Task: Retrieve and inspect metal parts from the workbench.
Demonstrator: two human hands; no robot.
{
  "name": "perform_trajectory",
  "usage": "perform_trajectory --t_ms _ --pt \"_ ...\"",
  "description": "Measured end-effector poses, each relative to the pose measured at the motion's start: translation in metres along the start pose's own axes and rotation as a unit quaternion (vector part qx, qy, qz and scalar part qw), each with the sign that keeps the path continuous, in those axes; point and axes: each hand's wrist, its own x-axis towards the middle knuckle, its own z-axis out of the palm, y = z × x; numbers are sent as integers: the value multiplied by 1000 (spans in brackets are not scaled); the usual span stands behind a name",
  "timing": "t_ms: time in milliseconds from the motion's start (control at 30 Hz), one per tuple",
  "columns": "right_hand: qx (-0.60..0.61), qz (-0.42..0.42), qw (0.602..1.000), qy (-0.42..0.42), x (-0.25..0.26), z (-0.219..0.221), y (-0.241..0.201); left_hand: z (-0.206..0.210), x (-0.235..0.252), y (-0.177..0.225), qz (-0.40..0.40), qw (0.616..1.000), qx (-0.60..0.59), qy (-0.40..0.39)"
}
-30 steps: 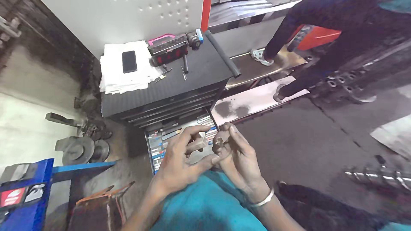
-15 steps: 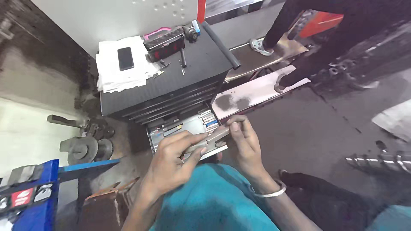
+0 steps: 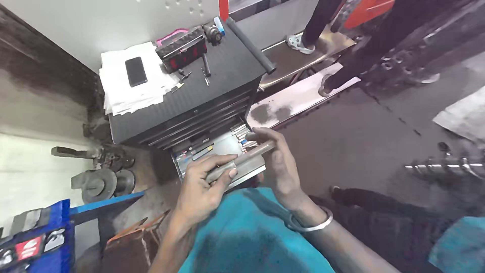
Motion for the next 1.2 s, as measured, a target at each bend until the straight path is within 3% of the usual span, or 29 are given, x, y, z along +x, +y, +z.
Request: perform_trajectory --t_ms 167,233,367,500,600,667,867,967,1067,1200 --pt "68 26 997 -12 -8 19 7 20 -1 -8 -17 998 12 58" --pt "64 31 994 -84 -17 31 17 27 -1 -20 -48 996 9 77" --pt "14 129 977 -171 -15 12 48 23 -4 -62 -110 992 4 55" --pt "-129 251 950 -136 -34 -18 114 26 -3 -168 -265 961 72 -20" --pt "-279 402 846 -213 -66 -59 150 41 -5 -279 -408 899 138 -84" --pt "-325 469 773 -277 -91 -86 165 55 7 -339 -451 870 166 -111" --pt "-317 570 707 -272 -164 -147 172 100 116 -481 -386 861 316 -102" --pt "-312 614 677 -259 -181 -173 174 130 159 -528 -383 825 407 -81" --pt "-316 633 667 -233 -182 -192 175 158 170 -550 -386 804 444 -82" --pt "-308 608 710 -179 -188 -208 184 175 160 -558 -367 810 455 -38"
